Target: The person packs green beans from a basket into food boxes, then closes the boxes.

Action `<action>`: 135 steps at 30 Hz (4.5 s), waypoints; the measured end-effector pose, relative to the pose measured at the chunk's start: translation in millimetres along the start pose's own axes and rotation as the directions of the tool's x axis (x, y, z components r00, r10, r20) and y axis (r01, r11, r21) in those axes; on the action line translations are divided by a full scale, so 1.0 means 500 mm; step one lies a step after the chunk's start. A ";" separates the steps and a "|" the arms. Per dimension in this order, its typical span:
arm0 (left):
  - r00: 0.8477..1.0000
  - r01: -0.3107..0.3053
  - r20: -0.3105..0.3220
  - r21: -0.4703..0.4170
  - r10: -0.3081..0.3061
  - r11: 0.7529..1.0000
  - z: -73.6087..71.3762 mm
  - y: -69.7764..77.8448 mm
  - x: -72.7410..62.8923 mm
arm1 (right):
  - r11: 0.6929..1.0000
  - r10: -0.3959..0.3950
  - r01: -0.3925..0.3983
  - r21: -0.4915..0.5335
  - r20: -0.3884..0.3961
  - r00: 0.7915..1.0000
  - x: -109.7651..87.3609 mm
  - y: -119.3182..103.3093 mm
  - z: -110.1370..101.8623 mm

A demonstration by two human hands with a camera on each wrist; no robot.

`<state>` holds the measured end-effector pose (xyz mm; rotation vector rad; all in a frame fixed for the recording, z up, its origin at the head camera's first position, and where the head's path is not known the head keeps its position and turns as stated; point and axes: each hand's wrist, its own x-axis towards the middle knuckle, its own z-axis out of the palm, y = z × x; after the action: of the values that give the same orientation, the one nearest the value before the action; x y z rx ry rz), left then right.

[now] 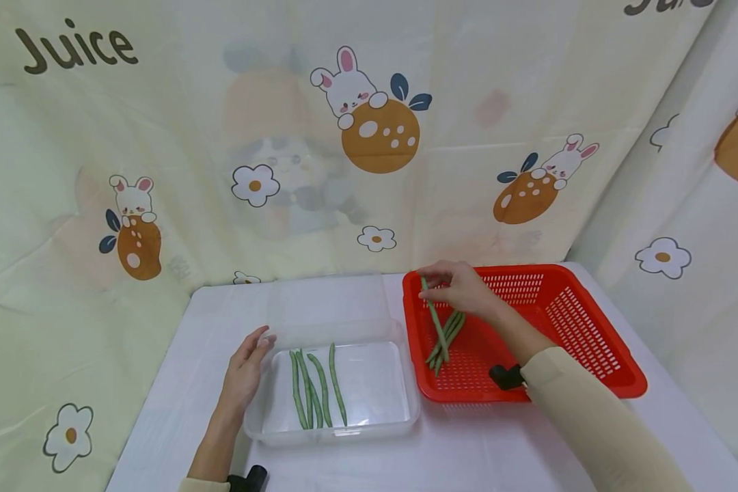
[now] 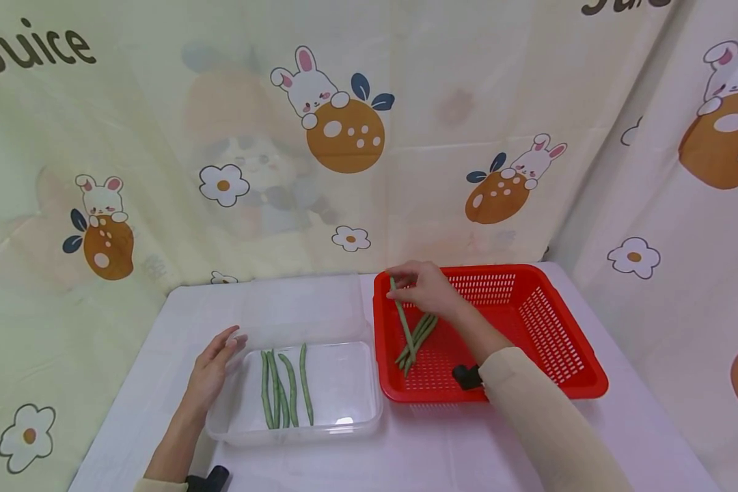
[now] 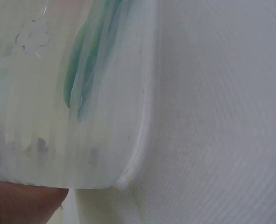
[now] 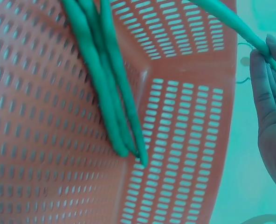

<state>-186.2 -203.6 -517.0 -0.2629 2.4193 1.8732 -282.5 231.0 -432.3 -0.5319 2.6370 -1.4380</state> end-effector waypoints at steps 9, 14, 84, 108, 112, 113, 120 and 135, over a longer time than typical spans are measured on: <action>1.000 0.006 0.005 0.001 -0.006 1.000 -0.001 -0.003 0.001 | 0.999 -0.004 0.003 0.042 0.012 1.000 0.004 -0.035 0.016; 1.000 0.007 0.006 -0.005 -0.007 1.000 -0.001 -0.003 0.002 | 0.999 -0.036 0.036 0.028 0.011 0.999 0.011 -0.054 0.025; 1.000 0.009 0.000 -0.006 -0.009 1.000 0.001 -0.003 0.001 | 0.962 -0.182 0.154 0.226 0.110 0.977 0.079 -0.187 0.239; 1.000 0.016 -0.003 0.005 -0.016 1.000 0.002 -0.004 0.005 | 0.981 -0.117 0.089 0.171 0.163 0.980 0.066 -0.196 0.302; 1.000 0.014 -0.004 0.003 -0.014 1.000 0.002 -0.004 0.004 | 0.990 -0.105 0.088 0.110 0.164 0.981 0.066 -0.199 0.313; 1.000 0.013 -0.005 0.001 -0.013 1.000 0.002 -0.004 0.004 | 0.992 -0.095 0.080 0.096 0.170 0.981 0.067 -0.198 0.316; 1.000 0.015 -0.006 -0.008 -0.016 1.000 0.002 -0.005 0.006 | 0.995 -0.042 0.022 0.094 0.220 0.975 0.070 -0.189 0.333; 1.000 0.006 -0.009 -0.013 -0.006 1.000 0.003 0.000 0.002 | 0.998 -0.024 0.042 -0.045 0.342 0.940 0.061 -0.182 0.350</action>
<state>-187.0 -202.4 -517.6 -0.2796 2.4105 1.8901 -244.9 35.8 -450.8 -0.7585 2.4038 -1.1626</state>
